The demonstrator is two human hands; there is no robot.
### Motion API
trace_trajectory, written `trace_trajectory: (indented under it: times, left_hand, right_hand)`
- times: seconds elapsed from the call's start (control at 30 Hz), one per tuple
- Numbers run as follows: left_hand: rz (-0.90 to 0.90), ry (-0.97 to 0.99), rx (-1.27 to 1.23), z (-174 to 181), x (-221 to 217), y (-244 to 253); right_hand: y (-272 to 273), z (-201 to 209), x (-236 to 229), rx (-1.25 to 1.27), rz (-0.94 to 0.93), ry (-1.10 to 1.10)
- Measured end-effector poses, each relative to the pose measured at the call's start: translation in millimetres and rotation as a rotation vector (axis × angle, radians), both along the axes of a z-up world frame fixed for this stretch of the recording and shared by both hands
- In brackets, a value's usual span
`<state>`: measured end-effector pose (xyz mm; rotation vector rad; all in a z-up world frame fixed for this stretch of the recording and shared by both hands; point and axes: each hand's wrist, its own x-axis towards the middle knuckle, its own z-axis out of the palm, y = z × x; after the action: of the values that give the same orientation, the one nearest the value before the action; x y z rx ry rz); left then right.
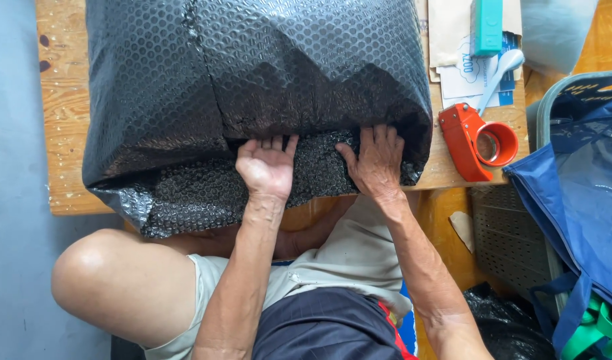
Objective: Sealing a large black bubble wrap package using a manual tape dispenser on a low wooden table.
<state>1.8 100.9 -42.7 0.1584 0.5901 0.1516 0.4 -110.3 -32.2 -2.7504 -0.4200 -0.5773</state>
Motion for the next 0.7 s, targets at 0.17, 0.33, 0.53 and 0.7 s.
trace_trajectory:
  times: [0.17, 0.33, 0.53, 0.7]
  left_hand:
    - [-0.146, 0.139, 0.349, 47, -42, -5]
    - [0.116, 0.342, 0.783, 69, -81, 27]
    - [0.220, 0.048, 0.500, 52, -45, 86]
    - [0.177, 0.058, 0.281, 61, -29, 83]
  right_hand:
    - [-5, -11, 5, -0.016, -0.015, -0.014]
    - [-1, -5, 2, 0.003, -0.009, 0.000]
    - [1, -1, -2, -0.004, -0.017, 0.002]
    - [2, 0, -2, -0.023, -0.026, 0.029]
